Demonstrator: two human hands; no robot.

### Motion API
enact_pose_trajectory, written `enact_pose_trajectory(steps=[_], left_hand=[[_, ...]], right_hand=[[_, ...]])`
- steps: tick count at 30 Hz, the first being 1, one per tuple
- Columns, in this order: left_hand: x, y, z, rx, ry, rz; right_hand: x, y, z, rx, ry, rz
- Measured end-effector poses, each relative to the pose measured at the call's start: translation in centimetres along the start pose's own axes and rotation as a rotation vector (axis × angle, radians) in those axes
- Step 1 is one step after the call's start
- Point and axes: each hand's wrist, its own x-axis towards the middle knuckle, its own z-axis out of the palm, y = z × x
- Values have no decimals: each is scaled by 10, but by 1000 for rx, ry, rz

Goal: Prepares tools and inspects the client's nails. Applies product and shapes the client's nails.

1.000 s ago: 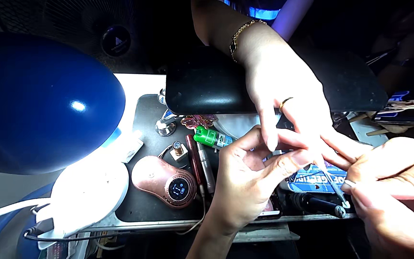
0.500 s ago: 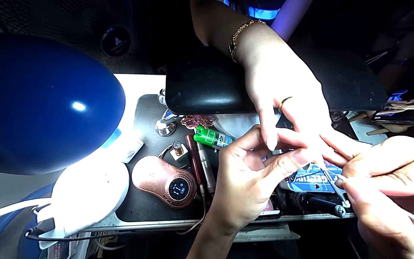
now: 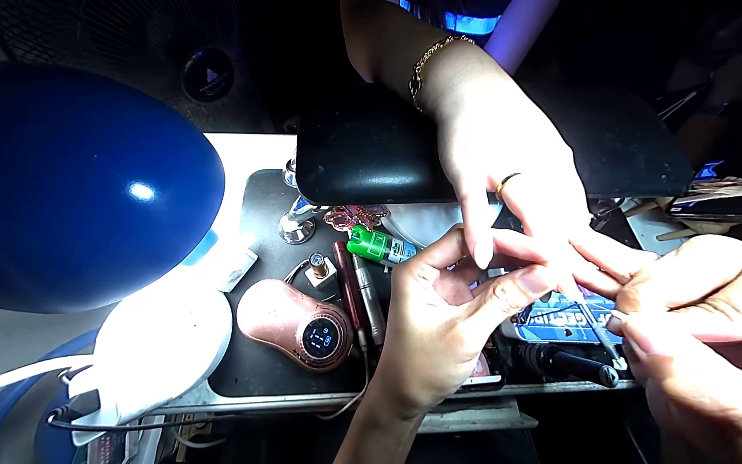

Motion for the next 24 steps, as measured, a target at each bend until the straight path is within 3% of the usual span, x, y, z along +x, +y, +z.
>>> enact_pose_trajectory(steps=[17, 24], left_hand=[[-1, 0, -2, 9, 2, 1], [0, 1, -2, 12, 8, 2]], right_hand=[[1, 4, -2, 115, -6, 38], [-1, -1, 0, 6, -20, 15]])
